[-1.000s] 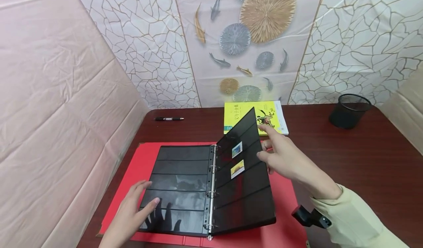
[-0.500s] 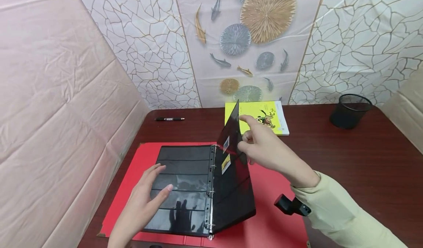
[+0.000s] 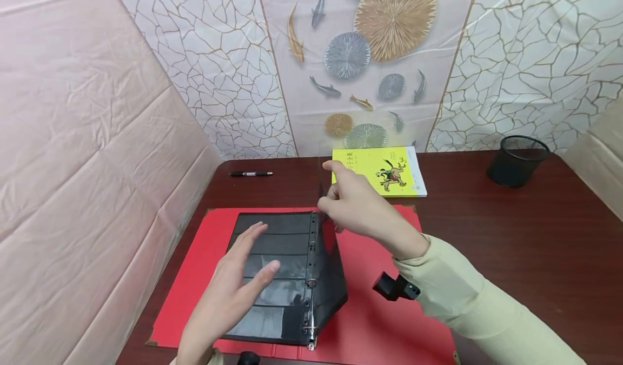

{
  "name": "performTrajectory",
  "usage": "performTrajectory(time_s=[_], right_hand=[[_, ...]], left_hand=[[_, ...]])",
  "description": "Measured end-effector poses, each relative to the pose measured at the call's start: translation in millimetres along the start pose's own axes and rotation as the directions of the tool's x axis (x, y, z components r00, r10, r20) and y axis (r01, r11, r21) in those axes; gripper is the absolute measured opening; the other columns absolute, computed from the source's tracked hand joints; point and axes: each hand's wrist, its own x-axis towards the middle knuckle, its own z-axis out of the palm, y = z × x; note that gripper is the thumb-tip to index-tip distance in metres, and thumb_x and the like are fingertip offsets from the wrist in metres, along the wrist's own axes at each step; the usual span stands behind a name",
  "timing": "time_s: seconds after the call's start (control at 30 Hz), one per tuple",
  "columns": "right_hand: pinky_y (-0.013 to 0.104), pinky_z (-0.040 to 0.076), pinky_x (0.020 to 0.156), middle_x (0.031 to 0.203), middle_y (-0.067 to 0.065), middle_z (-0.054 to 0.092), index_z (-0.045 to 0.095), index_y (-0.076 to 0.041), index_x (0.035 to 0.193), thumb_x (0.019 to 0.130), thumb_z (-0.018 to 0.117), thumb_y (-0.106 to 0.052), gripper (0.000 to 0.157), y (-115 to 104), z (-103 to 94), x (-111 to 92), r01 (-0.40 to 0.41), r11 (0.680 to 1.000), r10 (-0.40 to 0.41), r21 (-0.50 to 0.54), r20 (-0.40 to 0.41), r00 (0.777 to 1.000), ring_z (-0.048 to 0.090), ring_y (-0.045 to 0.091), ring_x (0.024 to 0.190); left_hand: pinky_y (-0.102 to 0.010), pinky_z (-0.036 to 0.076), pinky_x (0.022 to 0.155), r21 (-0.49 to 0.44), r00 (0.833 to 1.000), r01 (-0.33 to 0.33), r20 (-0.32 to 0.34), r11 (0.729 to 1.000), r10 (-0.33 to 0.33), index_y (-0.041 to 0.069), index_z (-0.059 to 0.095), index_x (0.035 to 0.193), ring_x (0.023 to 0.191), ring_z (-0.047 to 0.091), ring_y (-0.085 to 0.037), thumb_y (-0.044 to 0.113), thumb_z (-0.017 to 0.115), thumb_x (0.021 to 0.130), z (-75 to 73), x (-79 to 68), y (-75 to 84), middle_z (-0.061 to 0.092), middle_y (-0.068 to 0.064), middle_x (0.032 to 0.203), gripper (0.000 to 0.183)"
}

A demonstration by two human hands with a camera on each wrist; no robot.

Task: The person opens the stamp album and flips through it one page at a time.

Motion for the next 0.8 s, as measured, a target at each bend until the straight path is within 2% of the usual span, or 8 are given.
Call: performTrajectory(time_s=[0.2,0.43,0.53,0.67,0.8], right_hand=[[0.035,0.055,0.062,0.062,0.007,0.053,0.027,0.001,0.154,0.092,0.053,0.000,0.068,-8,13.8,12,-0.035,0.997,0.034,0.071,0.013,0.999,0.055,0.019,0.053],[0.038,0.060,0.061,0.077,0.016,0.062,0.024,0.003,0.154,0.093,0.055,0.001,0.068,-12,31.2,24,-0.066,0.983,0.056,0.171,0.063,0.996,0.064,0.023,0.054],[0.037,0.060,0.060,0.084,0.017,0.066,0.023,0.004,0.154,0.094,0.058,-0.001,0.069,-13,36.4,27,-0.054,0.985,0.042,0.167,0.077,0.996,0.066,0.023,0.056],[0.035,0.058,0.063,0.086,0.013,0.067,0.024,0.003,0.154,0.096,0.064,-0.009,0.072,-12,38.4,27,-0.023,0.995,0.015,0.098,0.082,0.997,0.066,0.021,0.057],[0.036,0.057,0.070,0.093,0.010,0.068,0.027,0.001,0.154,0.097,0.069,-0.026,0.076,-7,36.5,28,-0.009,1.000,0.008,0.014,0.058,0.998,0.067,0.019,0.062]], left_hand=[[-0.066,0.034,0.108,-0.095,0.998,-0.031,0.050,0.995,0.036,0.011,0.030,0.159,0.147,0.032,-0.030,0.048,0.062,0.099,5.3,0.7,12.3,0.029,-0.004,0.163,0.077],[-0.059,0.044,0.102,-0.160,0.995,-0.034,0.092,0.986,0.049,0.017,0.030,0.160,0.135,0.047,-0.027,0.043,0.060,0.101,8.6,-5.0,17.8,0.036,0.003,0.159,0.071],[-0.058,0.045,0.100,-0.156,0.993,-0.006,0.117,0.988,0.025,0.021,0.030,0.160,0.128,0.053,-0.024,0.048,0.061,0.098,9.2,-7.4,20.1,0.034,0.007,0.160,0.075],[-0.062,0.043,0.100,-0.141,0.990,0.023,0.144,0.990,-0.003,0.022,0.029,0.161,0.127,0.053,-0.022,0.052,0.062,0.096,8.8,-8.8,22.1,0.030,0.009,0.161,0.079],[-0.065,0.045,0.096,-0.139,0.994,-0.013,0.104,0.990,0.028,0.022,0.032,0.160,0.130,0.051,-0.026,0.049,0.063,0.096,7.5,-9.3,20.4,0.035,0.006,0.159,0.076]])
